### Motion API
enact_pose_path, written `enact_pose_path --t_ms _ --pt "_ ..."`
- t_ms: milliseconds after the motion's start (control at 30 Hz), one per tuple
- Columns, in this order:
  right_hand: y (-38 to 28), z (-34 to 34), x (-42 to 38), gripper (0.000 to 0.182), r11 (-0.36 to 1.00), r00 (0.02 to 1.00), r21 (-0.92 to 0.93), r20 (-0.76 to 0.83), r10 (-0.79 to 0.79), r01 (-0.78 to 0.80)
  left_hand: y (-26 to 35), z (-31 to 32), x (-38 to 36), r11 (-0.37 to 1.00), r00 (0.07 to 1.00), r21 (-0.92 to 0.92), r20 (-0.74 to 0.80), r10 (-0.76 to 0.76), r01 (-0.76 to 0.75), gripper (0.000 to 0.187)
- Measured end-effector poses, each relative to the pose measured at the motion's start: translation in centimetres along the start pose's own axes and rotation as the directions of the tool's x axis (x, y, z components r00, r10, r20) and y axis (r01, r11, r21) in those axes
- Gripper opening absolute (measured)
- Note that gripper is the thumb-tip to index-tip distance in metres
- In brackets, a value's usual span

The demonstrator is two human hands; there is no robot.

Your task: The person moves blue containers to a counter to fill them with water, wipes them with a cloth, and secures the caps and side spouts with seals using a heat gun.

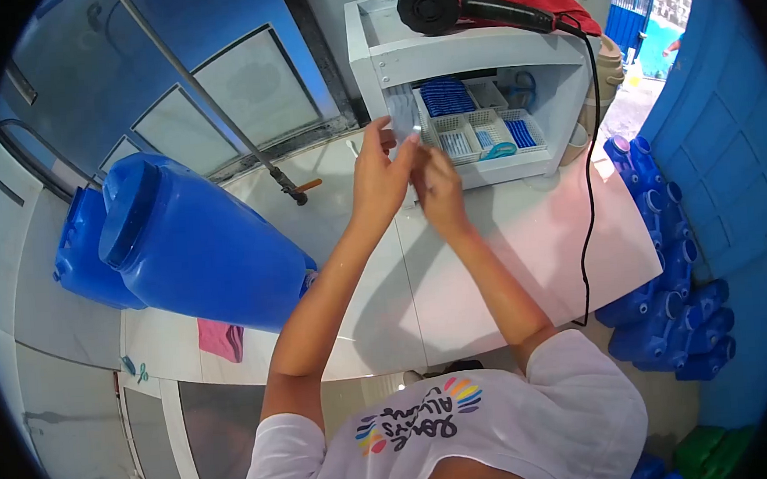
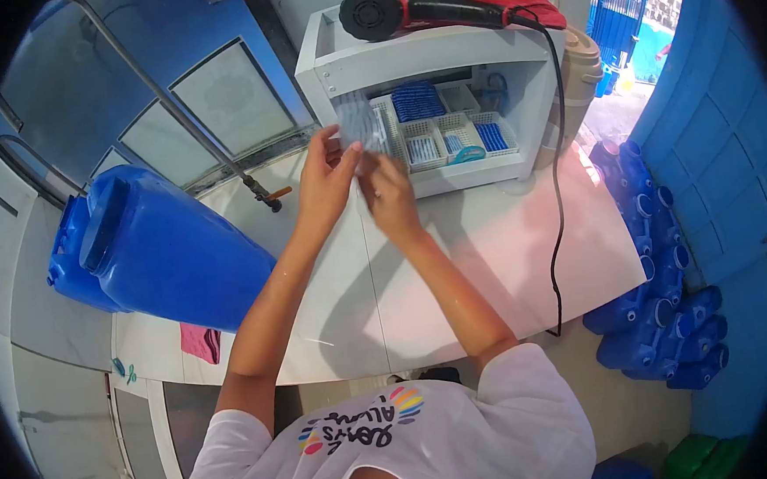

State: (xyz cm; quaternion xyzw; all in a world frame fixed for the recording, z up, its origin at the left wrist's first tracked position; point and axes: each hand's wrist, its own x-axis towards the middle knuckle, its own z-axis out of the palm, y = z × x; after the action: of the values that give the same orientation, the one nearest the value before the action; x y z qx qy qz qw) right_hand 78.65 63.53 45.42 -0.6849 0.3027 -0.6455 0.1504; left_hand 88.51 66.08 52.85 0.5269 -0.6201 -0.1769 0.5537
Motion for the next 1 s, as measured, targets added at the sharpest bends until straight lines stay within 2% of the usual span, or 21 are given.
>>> enact_pose_path --t_ms 33,67,100,133,167,200,233,267,333,367,400,467,533,567,633,733,767,900,933,967,1000 --pt "-1.9 -0.2 -0.2 0.037 0.998 0.998 -0.018 -0.013 -0.067 0.066 0.5 -0.3 0.0 0.983 0.995 -0.163 0.078 -0.066 0.078 0.036" --pt "-3.4 -0.5 -0.2 0.037 0.991 0.991 -0.035 -0.023 -0.134 0.133 0.9 -0.8 -0.1 0.984 0.995 -0.164 0.081 -0.060 0.073 0.036" --pt "-4.3 -1.0 -0.2 0.037 0.990 0.990 -0.034 -0.028 -0.135 0.134 1.2 -1.5 -0.5 0.968 0.999 -0.249 0.020 -0.031 0.035 0.036" --pt "-5.1 -1.5 -0.2 0.036 0.958 0.998 0.285 -0.038 0.049 -0.036 1.4 -2.5 -0.9 0.945 0.999 -0.328 -0.047 -0.008 -0.008 0.037" --pt "-5.9 -1.5 -0.2 0.034 0.796 0.974 0.574 0.016 0.224 -0.193 2.5 -3.9 -1.4 0.916 0.998 -0.396 -0.002 -0.069 0.063 0.038" --pt "-6.5 -1.1 0.2 0.034 0.789 0.975 0.583 0.028 0.220 -0.195 3.8 -5.3 -1.7 0.919 0.997 -0.389 -0.016 -0.073 0.061 0.038" --pt "-7.0 -0.3 1.1 0.033 0.944 0.986 0.299 -0.049 0.159 -0.137 5.2 -6.9 -2.1 0.883 0.989 -0.445 0.040 -0.145 0.147 0.039" --pt "-7.5 0.8 1.8 0.031 0.997 0.993 -0.014 -0.099 0.070 -0.072 6.2 -8.5 -2.6 0.838 0.973 -0.494 0.093 -0.213 0.231 0.040" --pt "-8.1 3.7 2.0 0.032 0.996 1.000 0.088 -0.019 0.017 -0.016 7.4 -11.7 -3.3 0.851 0.982 -0.494 0.036 -0.184 0.177 0.042" --pt "-9.7 4.8 2.4 0.032 0.939 0.990 0.322 0.107 0.087 -0.118 8.0 -13.7 -3.6 0.862 0.990 -0.493 -0.004 -0.140 0.120 0.042" --pt "-11.3 5.5 2.9 0.033 0.823 0.959 0.513 0.251 0.130 -0.246 9.0 -15.4 -4.0 0.870 0.994 -0.489 -0.039 -0.098 0.067 0.043" --pt "-14.7 7.3 4.3 0.036 0.832 0.963 0.516 0.260 0.074 -0.203 11.1 -18.9 -4.6 0.889 0.989 -0.459 -0.129 -0.068 0.001 0.038" --pt "-17.1 8.9 6.7 0.037 0.859 0.982 0.507 0.121 -0.148 0.067 12.3 -22.8 -5.1 0.924 0.975 -0.380 -0.220 -0.041 -0.047 0.033" --pt "-18.2 9.7 8.1 0.037 0.850 0.979 0.521 0.127 -0.162 0.073 12.9 -24.6 -5.5 0.936 0.962 -0.342 -0.273 -0.009 -0.088 0.030" --pt "-20.2 11.4 10.7 0.035 0.821 0.896 0.458 0.104 -0.431 0.342 13.3 -28.0 -5.8 0.945 0.933 -0.283 -0.355 0.059 -0.167 0.029" --pt "-22.9 13.9 12.6 0.033 0.821 0.859 0.466 0.211 -0.466 0.330 11.8 -32.1 -5.9 0.941 0.921 -0.288 -0.386 0.056 -0.178 0.027" --pt "-23.4 14.5 12.9 0.032 0.848 0.871 0.469 0.277 -0.406 0.246 11.2 -32.7 -6.0 0.941 0.915 -0.288 -0.401 0.052 -0.180 0.027" --pt "-24.2 15.4 13.9 0.031 0.867 0.835 0.355 0.300 -0.461 0.351 9.8 -34.2 -5.8 0.925 0.895 -0.353 -0.444 -0.030 -0.144 0.030" --pt "-24.5 15.3 14.1 0.031 0.865 0.830 0.358 0.310 -0.464 0.351 9.7 -34.5 -5.6 0.927 0.898 -0.354 -0.438 -0.045 -0.125 0.033" --pt "-25.5 14.6 14.1 0.024 0.863 0.837 0.394 0.314 -0.449 0.315 9.9 -34.6 -5.2 0.967 0.877 -0.253 -0.473 -0.086 -0.042 0.039" --pt "-26.1 14.2 14.3 0.017 0.859 0.843 0.429 0.319 -0.433 0.279 9.6 -34.5 -4.9 0.966 0.872 -0.257 -0.481 -0.091 -0.041 0.039"
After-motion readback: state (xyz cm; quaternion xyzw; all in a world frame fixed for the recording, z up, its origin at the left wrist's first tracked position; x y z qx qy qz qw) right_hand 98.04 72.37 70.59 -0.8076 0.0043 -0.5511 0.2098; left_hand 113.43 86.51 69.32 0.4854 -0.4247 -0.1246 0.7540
